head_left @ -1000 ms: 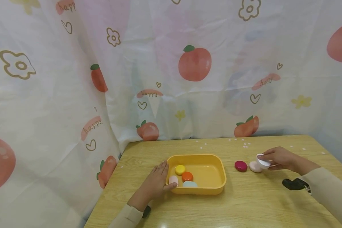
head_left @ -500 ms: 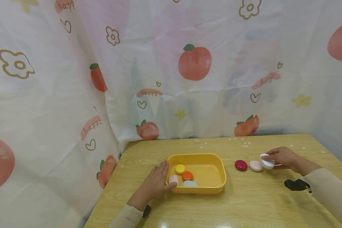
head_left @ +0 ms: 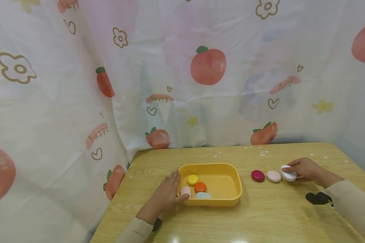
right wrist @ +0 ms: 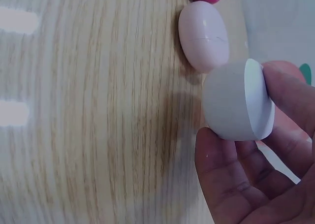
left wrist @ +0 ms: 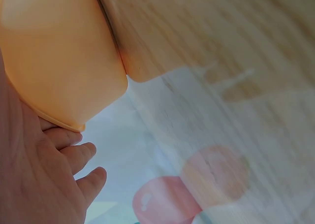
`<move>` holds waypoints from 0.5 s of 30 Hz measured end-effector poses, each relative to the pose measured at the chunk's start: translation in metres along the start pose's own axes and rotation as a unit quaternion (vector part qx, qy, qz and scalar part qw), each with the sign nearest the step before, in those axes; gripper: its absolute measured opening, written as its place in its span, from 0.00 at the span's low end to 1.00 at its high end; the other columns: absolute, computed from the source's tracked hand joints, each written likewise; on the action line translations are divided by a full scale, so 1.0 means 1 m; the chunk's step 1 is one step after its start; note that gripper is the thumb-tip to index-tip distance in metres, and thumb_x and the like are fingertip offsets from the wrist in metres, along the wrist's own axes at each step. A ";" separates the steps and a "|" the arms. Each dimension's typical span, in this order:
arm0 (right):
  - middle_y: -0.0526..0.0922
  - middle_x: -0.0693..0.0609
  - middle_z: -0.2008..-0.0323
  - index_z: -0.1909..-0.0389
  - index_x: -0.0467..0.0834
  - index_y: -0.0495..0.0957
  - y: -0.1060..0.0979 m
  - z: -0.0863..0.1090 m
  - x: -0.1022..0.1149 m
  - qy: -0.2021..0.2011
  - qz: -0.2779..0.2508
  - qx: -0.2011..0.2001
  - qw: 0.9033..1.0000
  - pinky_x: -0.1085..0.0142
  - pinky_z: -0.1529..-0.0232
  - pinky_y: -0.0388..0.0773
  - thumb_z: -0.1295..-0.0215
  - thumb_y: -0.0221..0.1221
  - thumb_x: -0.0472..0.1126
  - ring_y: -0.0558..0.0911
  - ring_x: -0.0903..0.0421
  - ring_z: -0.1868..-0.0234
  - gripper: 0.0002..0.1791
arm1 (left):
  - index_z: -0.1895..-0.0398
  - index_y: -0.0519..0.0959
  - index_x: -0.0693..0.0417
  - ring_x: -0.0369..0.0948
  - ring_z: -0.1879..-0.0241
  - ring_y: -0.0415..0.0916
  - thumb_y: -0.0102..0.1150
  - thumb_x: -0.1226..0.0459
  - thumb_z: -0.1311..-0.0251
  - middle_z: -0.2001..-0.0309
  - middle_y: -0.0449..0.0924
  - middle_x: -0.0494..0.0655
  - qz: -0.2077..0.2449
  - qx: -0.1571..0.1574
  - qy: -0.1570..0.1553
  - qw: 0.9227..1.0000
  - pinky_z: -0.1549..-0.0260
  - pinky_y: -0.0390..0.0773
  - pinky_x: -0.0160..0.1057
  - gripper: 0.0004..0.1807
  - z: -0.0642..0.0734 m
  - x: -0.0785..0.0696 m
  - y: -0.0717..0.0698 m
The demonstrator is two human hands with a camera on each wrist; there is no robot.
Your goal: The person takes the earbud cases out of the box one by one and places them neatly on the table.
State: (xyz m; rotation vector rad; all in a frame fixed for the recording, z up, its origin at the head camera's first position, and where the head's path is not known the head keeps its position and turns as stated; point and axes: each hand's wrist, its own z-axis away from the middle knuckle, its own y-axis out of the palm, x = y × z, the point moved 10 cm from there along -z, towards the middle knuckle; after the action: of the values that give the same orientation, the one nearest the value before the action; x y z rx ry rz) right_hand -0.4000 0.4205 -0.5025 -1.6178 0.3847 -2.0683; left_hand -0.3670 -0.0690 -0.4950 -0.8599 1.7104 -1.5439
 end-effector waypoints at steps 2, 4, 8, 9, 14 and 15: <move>0.77 0.41 0.59 0.43 0.18 0.65 -0.001 0.000 -0.001 -0.001 0.004 -0.004 1.000 0.56 0.62 0.82 0.34 0.62 0.47 0.78 0.55 0.64 0.36 | 0.24 0.49 0.65 0.47 0.26 0.43 0.25 0.27 0.39 0.24 0.45 0.56 0.001 -0.002 0.000 1.000 0.31 0.48 0.52 0.57 0.000 0.000 -0.001; 0.77 0.40 0.59 0.43 0.18 0.65 -0.002 0.000 -0.002 -0.001 0.007 -0.009 1.000 0.56 0.63 0.82 0.34 0.63 0.46 0.78 0.55 0.65 0.36 | 0.24 0.49 0.66 0.47 0.26 0.43 0.25 0.27 0.39 0.24 0.45 0.56 0.000 -0.004 0.000 1.000 0.31 0.48 0.52 0.57 0.000 0.000 -0.002; 0.76 0.37 0.59 0.45 0.17 0.65 -0.004 -0.001 -0.004 -0.002 0.013 -0.016 1.000 0.57 0.64 0.82 0.34 0.63 0.44 0.77 0.55 0.65 0.34 | 0.25 0.49 0.66 0.47 0.26 0.44 0.26 0.27 0.38 0.24 0.46 0.57 -0.003 -0.009 0.003 1.000 0.31 0.49 0.52 0.57 0.000 -0.001 -0.002; 0.76 0.38 0.59 0.45 0.17 0.65 -0.005 -0.001 -0.004 -0.004 0.016 -0.018 1.000 0.57 0.64 0.82 0.34 0.63 0.43 0.77 0.56 0.66 0.34 | 0.25 0.49 0.66 0.47 0.26 0.44 0.26 0.27 0.38 0.24 0.46 0.57 -0.003 -0.009 0.003 1.000 0.31 0.49 0.52 0.57 0.000 -0.001 -0.001; 0.79 0.45 0.64 0.47 0.17 0.67 -0.007 -0.001 -0.005 -0.013 0.030 -0.029 0.999 0.60 0.66 0.82 0.35 0.63 0.40 0.77 0.57 0.68 0.31 | 0.24 0.49 0.66 0.47 0.26 0.43 0.26 0.27 0.38 0.24 0.45 0.57 0.000 -0.007 0.004 1.000 0.31 0.49 0.52 0.56 -0.001 -0.001 0.000; 0.79 0.46 0.65 0.48 0.17 0.67 -0.007 0.000 -0.006 -0.016 0.032 -0.029 0.999 0.60 0.67 0.82 0.35 0.63 0.40 0.77 0.57 0.68 0.30 | 0.24 0.48 0.66 0.47 0.26 0.43 0.26 0.27 0.38 0.24 0.45 0.56 0.002 -0.007 0.004 1.000 0.31 0.49 0.52 0.57 -0.001 -0.002 0.001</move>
State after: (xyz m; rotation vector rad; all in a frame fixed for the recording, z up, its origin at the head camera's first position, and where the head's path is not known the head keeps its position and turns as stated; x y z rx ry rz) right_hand -0.4007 0.4295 -0.5038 -1.6489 0.4837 -1.9997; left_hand -0.3670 -0.0670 -0.4955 -0.8580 1.7286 -1.5370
